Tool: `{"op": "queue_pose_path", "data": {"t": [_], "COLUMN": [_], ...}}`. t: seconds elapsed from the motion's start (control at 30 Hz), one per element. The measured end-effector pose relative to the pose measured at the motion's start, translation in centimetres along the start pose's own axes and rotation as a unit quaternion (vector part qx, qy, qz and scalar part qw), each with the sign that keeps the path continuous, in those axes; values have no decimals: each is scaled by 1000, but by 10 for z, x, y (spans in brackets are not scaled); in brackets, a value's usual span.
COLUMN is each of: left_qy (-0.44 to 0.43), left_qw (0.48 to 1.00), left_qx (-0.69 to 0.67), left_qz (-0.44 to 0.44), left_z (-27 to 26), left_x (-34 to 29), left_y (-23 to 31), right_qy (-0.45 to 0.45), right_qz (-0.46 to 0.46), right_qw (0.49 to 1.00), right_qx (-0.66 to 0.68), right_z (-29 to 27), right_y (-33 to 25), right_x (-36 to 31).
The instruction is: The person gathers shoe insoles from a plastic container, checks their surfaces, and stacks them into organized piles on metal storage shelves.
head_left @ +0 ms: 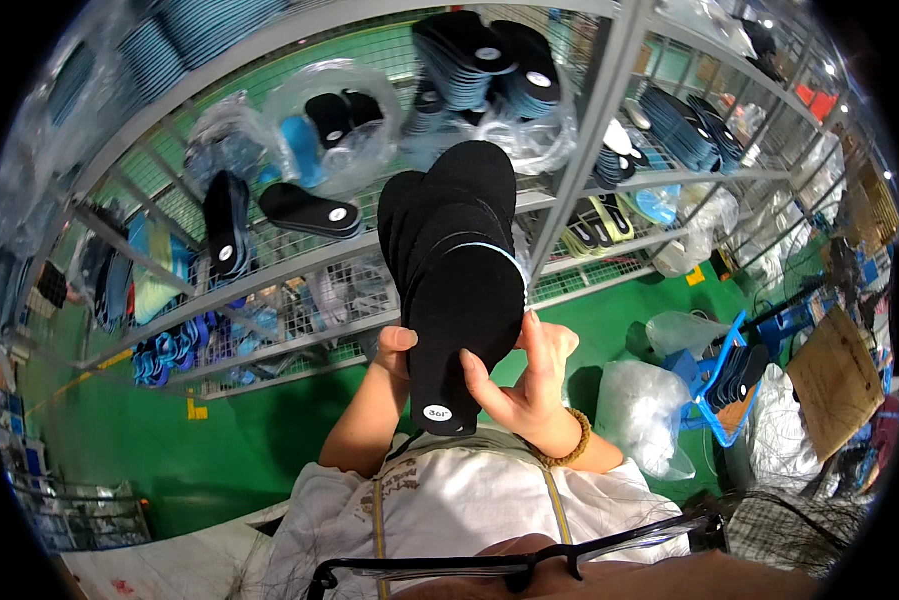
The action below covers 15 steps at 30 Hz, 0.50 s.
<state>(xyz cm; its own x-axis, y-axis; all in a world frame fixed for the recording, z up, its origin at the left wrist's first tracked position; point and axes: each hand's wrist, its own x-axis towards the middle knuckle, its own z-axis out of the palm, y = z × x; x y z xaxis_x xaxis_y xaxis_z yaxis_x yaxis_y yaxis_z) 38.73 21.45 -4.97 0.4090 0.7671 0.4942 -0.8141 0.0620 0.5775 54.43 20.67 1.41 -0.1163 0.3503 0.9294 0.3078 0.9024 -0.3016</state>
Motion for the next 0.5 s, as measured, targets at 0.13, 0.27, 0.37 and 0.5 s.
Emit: {"op": "queue_pose_path", "data": {"t": [0.13,0.27,0.37,0.5], "left_qy": [130,249,285,345], "left_qw": [991,963,949,927], "left_qx": [36,79,85,89], "left_qz": [12,68,108,118], "left_z": [15,22,23,18], "left_x": [-38,-88,-121,-159], "left_y": [42,84,110,131], "right_qy": [-11,-96,-24,-20], "right_qz": [140,330,411,400], "right_qw": [978,823,678,607], "right_qx": [151,452,608,686], "right_z": [49,93,116,124], "right_y": [-28,-53,-61,-60], "right_x": [-11,-11,-9,0]}}
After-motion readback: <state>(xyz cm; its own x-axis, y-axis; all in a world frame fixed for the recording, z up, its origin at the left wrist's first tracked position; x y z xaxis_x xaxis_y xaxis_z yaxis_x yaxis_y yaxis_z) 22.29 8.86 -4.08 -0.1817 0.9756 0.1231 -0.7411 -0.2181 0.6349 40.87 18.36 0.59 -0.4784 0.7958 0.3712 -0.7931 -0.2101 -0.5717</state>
